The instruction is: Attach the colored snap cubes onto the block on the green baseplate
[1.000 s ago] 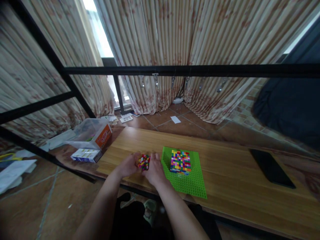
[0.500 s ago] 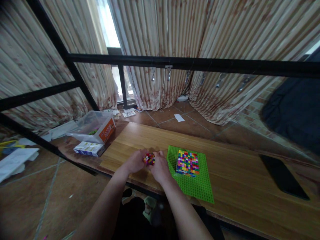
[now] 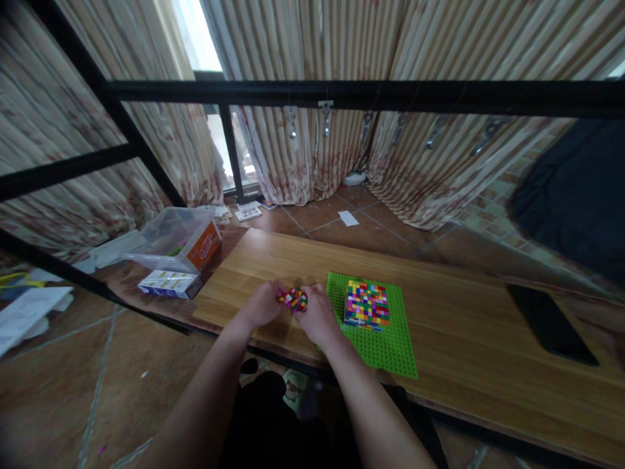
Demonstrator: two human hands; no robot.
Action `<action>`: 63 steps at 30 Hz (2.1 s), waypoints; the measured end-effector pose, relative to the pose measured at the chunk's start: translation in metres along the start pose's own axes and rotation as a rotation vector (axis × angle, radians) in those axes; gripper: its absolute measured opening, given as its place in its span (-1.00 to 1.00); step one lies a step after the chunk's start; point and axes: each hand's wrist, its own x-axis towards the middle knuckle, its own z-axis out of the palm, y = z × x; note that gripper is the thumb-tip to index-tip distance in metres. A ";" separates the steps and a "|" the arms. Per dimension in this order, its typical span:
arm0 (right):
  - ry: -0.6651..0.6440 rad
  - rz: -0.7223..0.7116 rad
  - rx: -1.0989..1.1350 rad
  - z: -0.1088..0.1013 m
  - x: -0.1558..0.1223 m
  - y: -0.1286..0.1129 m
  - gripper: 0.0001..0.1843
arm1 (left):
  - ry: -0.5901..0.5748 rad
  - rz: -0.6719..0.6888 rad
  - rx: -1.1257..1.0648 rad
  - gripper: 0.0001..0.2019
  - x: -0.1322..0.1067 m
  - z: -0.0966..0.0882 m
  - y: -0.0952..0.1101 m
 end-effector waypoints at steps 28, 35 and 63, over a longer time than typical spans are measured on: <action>0.022 -0.012 -0.070 -0.010 -0.007 0.004 -0.70 | 0.003 0.023 0.065 -0.84 0.003 -0.001 0.007; 0.049 0.000 -0.116 -0.009 -0.006 0.005 -0.67 | 0.019 -0.017 0.039 -0.88 0.003 -0.001 0.008; 0.148 -0.039 -0.143 -0.008 -0.009 0.009 -0.85 | 0.177 -0.023 -0.182 -0.82 0.002 -0.005 0.034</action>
